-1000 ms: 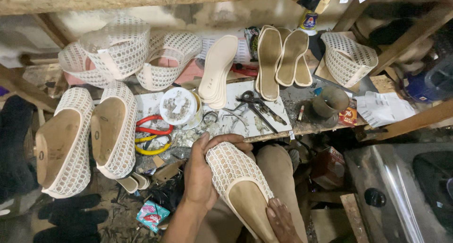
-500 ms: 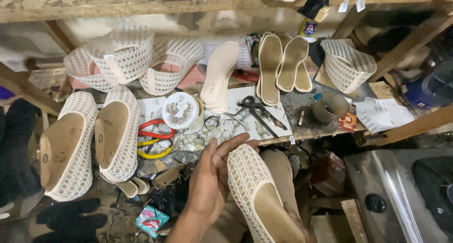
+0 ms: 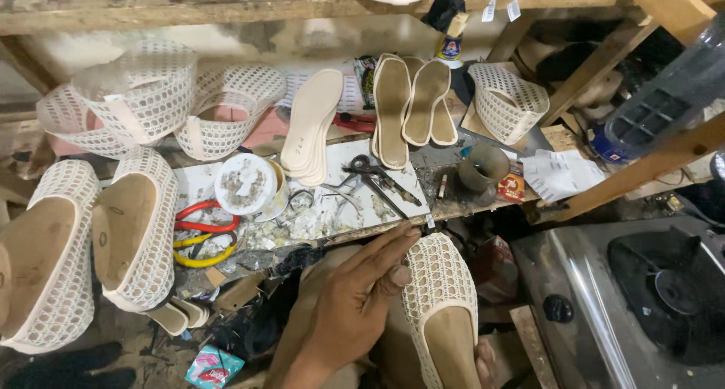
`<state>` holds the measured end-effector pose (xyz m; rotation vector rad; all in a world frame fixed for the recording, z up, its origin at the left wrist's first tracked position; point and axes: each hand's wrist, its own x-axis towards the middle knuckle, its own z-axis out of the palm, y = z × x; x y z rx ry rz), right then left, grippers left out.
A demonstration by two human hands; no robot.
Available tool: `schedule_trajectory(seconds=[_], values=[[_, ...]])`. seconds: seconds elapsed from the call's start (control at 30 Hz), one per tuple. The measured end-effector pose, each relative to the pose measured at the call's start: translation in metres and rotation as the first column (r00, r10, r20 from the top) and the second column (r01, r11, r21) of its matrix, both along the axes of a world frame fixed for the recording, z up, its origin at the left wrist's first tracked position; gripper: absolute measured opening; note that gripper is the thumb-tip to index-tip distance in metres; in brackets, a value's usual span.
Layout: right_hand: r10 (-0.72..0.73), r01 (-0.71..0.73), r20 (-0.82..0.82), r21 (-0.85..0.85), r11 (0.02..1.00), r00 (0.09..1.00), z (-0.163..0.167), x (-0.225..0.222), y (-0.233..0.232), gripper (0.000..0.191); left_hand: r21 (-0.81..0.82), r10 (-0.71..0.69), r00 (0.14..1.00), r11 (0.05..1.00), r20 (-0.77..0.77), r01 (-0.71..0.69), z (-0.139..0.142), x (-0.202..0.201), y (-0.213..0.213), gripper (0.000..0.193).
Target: The person uses pliers to press the white mesh upper onto a slipper sole, then applies adhesive with a brush and presses the edges to bond them. The person repeats this process on a second slipper, working one at a time.
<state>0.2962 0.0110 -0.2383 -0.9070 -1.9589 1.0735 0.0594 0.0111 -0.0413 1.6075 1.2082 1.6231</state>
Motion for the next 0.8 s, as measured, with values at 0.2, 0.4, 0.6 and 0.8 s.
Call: schedule_trajectory(seconds=[0.2, 0.4, 0.6, 0.8], values=[[0.015, -0.016, -0.019, -0.051, 0.999, 1.000, -0.006, -0.003, 0.001, 0.064, -0.060, 0.085, 0.986, 0.994, -0.142, -0.095, -0.004, -0.002, -0.004, 0.036], [0.055, -0.062, -0.088, -0.080, 0.995, 0.995, -0.006, -0.029, 0.017, 0.060, -0.052, 0.192, 0.929, 0.974, -0.316, -0.219, -0.017, -0.017, -0.005, 0.033], [0.070, -0.092, -0.155, -0.144, 0.985, 0.985, 0.004, -0.062, 0.029, 0.056, -0.351, 0.096, 0.781, 0.922, 0.617, 0.163, -0.034, -0.025, 0.006, 0.048], [0.006, -0.065, -0.171, -0.345, 0.936, 0.985, 0.030, -0.074, 0.008, 0.053, -0.158, -0.023, 0.310, 0.823, 0.950, 0.546, -0.007, -0.031, -0.010, 0.067]])
